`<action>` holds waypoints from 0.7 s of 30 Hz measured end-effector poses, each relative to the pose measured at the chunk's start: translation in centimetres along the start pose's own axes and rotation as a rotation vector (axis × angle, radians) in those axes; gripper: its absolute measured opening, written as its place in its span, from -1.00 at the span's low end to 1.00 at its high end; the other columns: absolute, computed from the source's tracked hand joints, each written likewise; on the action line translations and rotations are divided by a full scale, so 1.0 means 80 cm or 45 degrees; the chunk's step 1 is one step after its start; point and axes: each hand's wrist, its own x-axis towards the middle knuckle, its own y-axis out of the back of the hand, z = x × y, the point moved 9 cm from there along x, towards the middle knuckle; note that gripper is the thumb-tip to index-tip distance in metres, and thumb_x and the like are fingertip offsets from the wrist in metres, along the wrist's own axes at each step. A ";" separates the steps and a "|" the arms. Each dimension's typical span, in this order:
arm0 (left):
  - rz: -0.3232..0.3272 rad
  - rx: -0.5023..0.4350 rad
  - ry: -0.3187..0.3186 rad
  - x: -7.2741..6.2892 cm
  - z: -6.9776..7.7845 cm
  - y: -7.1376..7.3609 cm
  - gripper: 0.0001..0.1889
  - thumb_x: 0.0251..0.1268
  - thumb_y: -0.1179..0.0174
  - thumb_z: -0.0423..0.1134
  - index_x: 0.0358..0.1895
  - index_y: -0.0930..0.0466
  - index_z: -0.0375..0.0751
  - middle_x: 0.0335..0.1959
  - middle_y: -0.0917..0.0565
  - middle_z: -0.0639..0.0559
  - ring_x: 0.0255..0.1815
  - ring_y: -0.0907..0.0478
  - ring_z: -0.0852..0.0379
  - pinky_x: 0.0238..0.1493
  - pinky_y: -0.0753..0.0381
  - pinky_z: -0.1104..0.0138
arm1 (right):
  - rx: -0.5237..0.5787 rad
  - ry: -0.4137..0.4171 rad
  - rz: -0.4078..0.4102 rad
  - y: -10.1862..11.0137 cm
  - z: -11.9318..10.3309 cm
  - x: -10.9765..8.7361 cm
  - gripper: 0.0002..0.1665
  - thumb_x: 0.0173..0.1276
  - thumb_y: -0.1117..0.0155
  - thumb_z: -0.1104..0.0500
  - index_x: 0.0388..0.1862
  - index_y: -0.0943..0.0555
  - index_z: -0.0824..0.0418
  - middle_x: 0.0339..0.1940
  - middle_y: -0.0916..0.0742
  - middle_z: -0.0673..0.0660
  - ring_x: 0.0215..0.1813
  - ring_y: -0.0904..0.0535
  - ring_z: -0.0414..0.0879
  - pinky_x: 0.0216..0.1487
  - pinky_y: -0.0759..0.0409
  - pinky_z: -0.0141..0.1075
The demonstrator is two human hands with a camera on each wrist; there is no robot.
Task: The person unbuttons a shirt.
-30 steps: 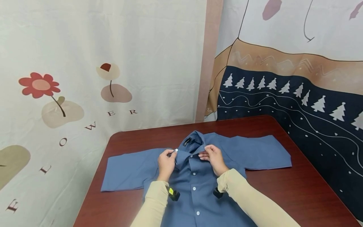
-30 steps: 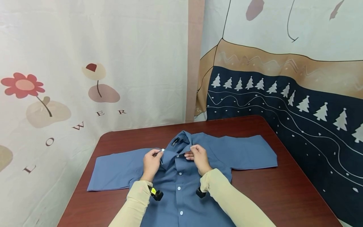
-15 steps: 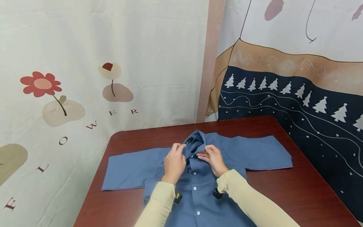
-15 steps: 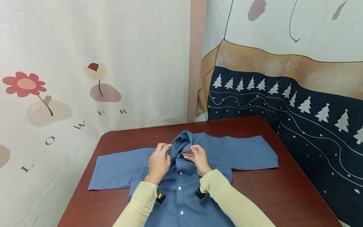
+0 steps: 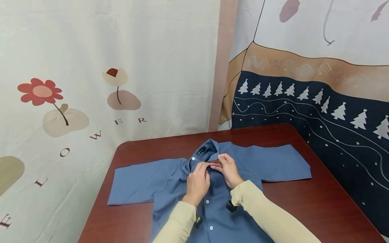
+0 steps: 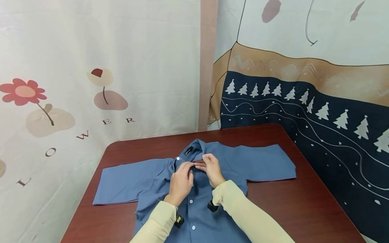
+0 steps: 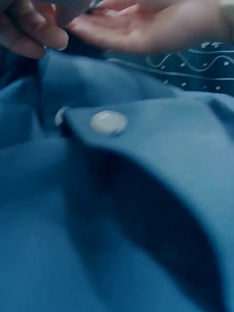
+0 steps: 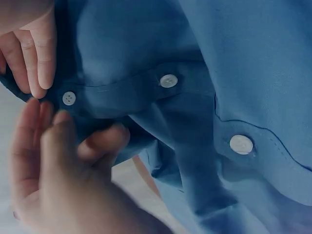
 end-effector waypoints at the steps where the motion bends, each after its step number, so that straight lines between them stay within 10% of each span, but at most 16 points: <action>1: 0.017 -0.002 0.022 0.000 -0.005 0.000 -0.71 0.16 -0.19 -0.48 -0.05 -0.64 -0.19 -0.10 -0.63 -0.02 -0.65 -0.53 0.05 -0.56 -0.56 0.21 | 0.000 0.002 -0.008 -0.001 -0.001 0.000 -0.76 0.60 0.12 0.23 -0.15 -0.39 0.42 -0.17 -0.67 0.42 -0.13 -0.70 0.14 -0.03 -0.63 -0.07; 7: 0.004 -0.025 0.034 0.006 -0.021 0.000 -0.71 0.25 -0.17 -0.49 0.01 -0.63 -0.20 -0.06 -0.58 -0.06 -0.74 -0.39 0.11 -0.63 -0.49 0.25 | -0.021 -0.005 -0.017 -0.001 -0.006 -0.002 -0.75 0.60 0.11 0.22 -0.11 -0.39 0.44 -0.16 -0.67 0.45 -0.10 -0.68 0.25 0.01 -0.59 0.01; 15: -0.256 0.052 0.112 0.014 -0.038 -0.014 -0.82 0.36 -0.17 -0.34 -0.05 -0.69 -0.17 -0.15 -0.67 0.02 -0.38 -0.65 0.00 -0.37 -0.62 0.16 | -0.027 0.042 -0.059 -0.001 -0.007 -0.002 -0.75 0.60 0.10 0.21 -0.14 -0.40 0.42 -0.21 -0.69 0.41 -0.18 -0.71 0.15 -0.06 -0.63 -0.06; 21: -0.382 -0.100 0.174 0.016 -0.043 -0.017 -0.83 0.39 -0.11 -0.38 -0.12 -0.69 -0.24 -0.23 -0.67 -0.06 -0.19 -0.64 -0.04 -0.14 -0.60 0.13 | -0.069 0.045 -0.016 0.014 0.003 -0.001 -0.74 0.60 0.10 0.20 -0.13 -0.40 0.43 -0.21 -0.69 0.40 -0.19 -0.71 0.14 -0.06 -0.63 -0.05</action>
